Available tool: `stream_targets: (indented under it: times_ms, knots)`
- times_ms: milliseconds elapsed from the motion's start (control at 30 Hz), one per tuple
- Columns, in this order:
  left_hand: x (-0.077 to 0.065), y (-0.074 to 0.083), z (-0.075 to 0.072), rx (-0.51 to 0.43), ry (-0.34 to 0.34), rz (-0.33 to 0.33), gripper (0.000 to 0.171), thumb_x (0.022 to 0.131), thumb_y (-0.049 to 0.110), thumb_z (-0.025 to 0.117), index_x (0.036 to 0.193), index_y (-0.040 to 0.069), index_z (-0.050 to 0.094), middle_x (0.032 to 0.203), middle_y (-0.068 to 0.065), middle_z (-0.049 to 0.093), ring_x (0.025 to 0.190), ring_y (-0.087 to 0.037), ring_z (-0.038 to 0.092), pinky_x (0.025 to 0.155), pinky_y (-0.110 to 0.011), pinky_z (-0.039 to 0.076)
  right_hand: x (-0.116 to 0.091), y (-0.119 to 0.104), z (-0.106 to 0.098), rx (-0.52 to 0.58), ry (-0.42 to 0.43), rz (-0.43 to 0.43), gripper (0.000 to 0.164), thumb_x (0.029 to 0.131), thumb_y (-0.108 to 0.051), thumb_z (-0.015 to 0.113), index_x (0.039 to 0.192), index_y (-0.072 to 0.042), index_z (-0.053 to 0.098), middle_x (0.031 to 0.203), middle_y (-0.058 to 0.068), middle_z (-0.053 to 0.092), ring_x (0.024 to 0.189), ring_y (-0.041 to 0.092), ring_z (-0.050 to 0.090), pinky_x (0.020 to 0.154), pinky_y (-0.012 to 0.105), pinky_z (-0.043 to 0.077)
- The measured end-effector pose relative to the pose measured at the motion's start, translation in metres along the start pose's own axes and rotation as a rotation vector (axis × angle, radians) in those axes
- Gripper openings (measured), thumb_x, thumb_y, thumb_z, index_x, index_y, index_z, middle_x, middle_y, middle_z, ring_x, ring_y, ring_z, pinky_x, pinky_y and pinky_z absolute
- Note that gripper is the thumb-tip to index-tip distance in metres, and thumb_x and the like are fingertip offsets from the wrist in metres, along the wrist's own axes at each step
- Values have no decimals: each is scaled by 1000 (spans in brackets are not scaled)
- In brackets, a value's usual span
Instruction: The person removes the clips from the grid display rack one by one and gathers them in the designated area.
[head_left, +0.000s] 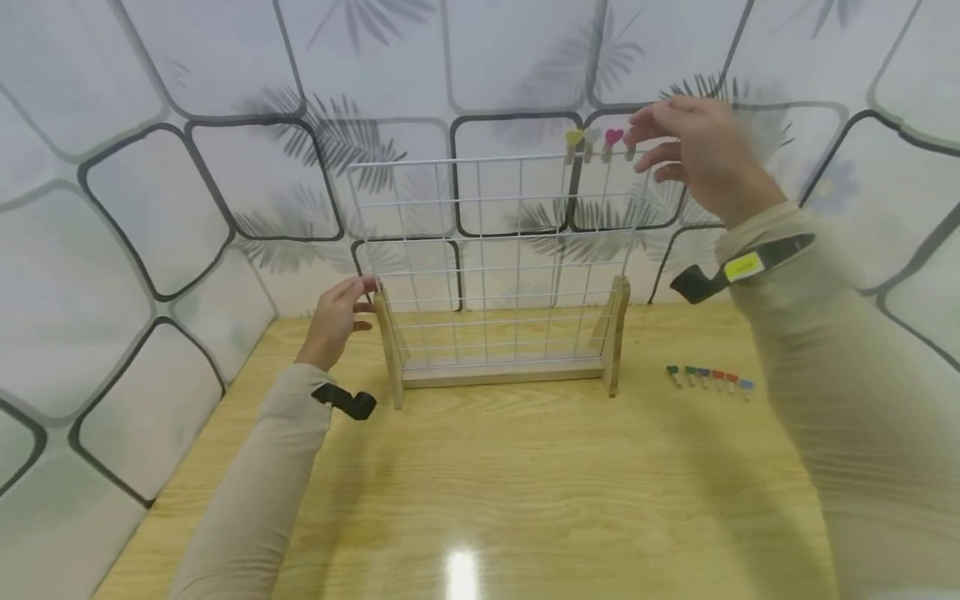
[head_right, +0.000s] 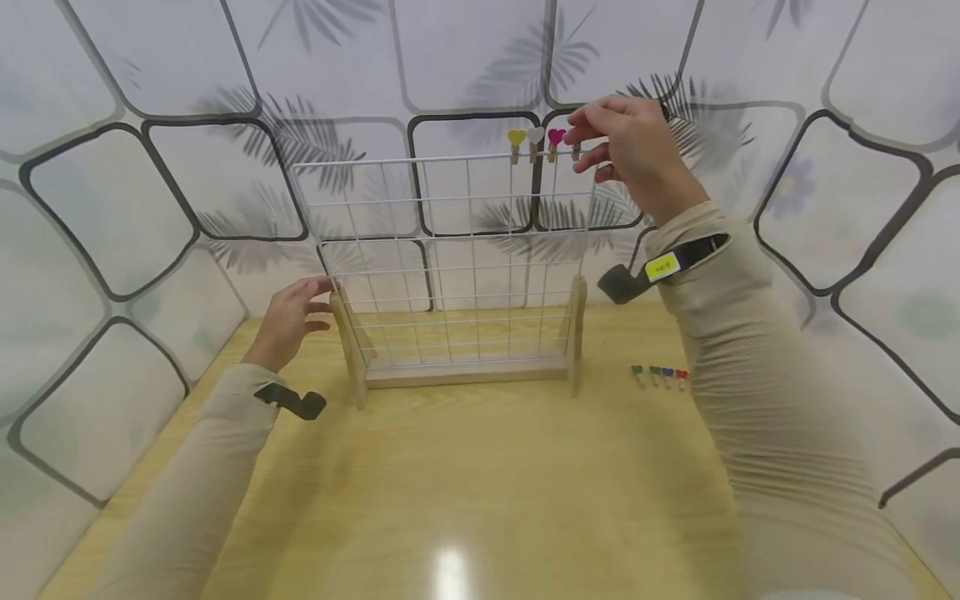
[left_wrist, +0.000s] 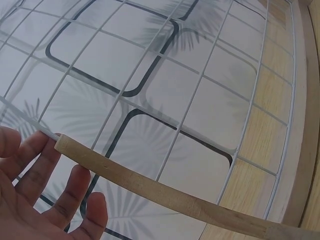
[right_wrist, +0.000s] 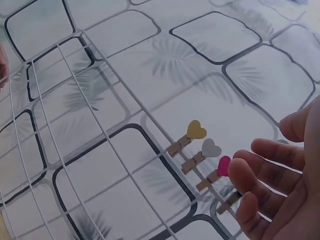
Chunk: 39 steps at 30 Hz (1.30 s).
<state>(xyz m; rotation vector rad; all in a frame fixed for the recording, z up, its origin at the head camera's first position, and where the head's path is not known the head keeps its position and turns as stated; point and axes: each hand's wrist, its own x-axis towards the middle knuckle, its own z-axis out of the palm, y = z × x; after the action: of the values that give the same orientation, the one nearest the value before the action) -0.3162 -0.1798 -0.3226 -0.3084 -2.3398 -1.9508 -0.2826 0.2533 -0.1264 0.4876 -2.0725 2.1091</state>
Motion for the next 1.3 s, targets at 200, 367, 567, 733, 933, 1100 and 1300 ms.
stream_targets:
  times_ms: [200,367,567,733,933,1100,1300]
  knots:
    - [0,1,-1,2,5,-8,48,108,29,30,136,-6,48,127,-10,49,95,-17,55,75,-31,48,14,-3,26,-150,16,-30,21,101,-18,54,109,1,60,103,10,61,70,18,60,55,22,48]
    - [0,1,1,-5,6,1,47,108,29,31,135,-5,49,125,-9,49,95,-17,55,74,-31,48,26,-3,38,-331,24,-7,21,100,-18,56,115,-5,61,112,6,61,74,16,63,60,22,50]
    - [-6,-2,1,18,15,-20,45,108,26,29,135,-5,48,128,-11,48,94,-16,55,74,-31,48,35,6,45,-552,-19,50,34,100,-20,56,130,-4,56,122,8,60,77,13,64,65,25,51]
    - [-3,-4,1,9,16,-5,45,108,26,30,135,-5,49,128,-11,48,94,-16,55,74,-31,49,42,5,45,-748,-50,47,38,102,-24,51,136,-7,54,137,10,53,79,12,64,71,29,49]
    - [1,-1,1,-3,23,6,45,108,26,30,134,-5,49,124,-8,49,94,-16,56,73,-31,49,46,-3,45,-909,-87,49,39,102,-28,51,137,-12,54,126,9,58,86,18,63,77,30,49]
    - [0,0,1,0,23,0,45,108,26,30,134,-5,49,124,-8,48,94,-16,56,72,-28,48,49,-6,46,-975,-110,34,38,101,-26,53,135,-9,54,128,7,58,89,19,63,88,35,46]
    - [-1,1,2,-3,27,-7,44,108,25,31,134,-5,50,125,-9,49,94,-17,55,72,-30,48,49,-7,50,-1002,-76,51,33,100,-23,55,129,-7,56,118,6,60,88,19,63,86,35,47]
